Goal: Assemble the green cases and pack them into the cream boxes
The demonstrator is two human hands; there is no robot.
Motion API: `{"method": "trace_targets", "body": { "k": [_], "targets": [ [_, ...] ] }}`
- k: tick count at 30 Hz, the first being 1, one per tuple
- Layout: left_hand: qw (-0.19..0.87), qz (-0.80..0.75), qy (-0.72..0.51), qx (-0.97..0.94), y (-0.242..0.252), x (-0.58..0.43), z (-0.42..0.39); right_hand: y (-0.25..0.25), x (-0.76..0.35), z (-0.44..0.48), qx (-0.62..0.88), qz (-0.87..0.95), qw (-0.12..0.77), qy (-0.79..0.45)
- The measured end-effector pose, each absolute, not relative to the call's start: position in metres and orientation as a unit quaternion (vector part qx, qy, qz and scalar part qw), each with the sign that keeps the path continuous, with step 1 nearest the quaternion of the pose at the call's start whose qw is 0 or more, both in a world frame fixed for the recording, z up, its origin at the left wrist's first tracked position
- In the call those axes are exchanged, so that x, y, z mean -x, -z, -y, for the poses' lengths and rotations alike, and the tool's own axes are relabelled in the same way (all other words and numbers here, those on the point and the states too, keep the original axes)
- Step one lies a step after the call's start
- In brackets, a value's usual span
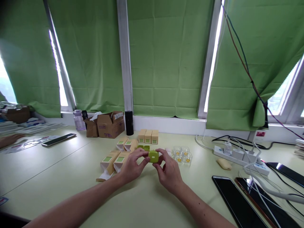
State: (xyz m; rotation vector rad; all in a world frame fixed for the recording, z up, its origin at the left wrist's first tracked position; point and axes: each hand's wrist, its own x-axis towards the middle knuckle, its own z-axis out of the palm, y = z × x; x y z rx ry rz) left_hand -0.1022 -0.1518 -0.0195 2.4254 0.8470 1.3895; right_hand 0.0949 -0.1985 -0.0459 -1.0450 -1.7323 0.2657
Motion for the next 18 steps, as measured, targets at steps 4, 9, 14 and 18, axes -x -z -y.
{"method": "trace_targets", "body": {
  "k": [4, 9, 14, 18],
  "targets": [
    [0.114, -0.266, -0.471, -0.833, 0.0198, 0.1048, 0.1498, 0.0441, -0.0942, 0.1997, 0.441, 0.717, 0.522, -0.134],
    [0.114, -0.253, -0.461, -0.843, 0.0206, 0.1077, 0.1483, 0.0438, -0.0941, 0.1998, 0.433, 0.714, 0.530, -0.149],
    [0.098, -0.242, -0.455, -0.851, 0.0213, 0.1083, 0.1486, 0.0432, -0.0939, 0.2007, 0.417, 0.714, 0.539, -0.158],
    [0.070, -0.227, -0.444, -0.864, 0.0194, 0.1098, 0.1493, 0.0413, -0.0931, 0.2033, 0.405, 0.715, 0.543, -0.174]
  ]
}}
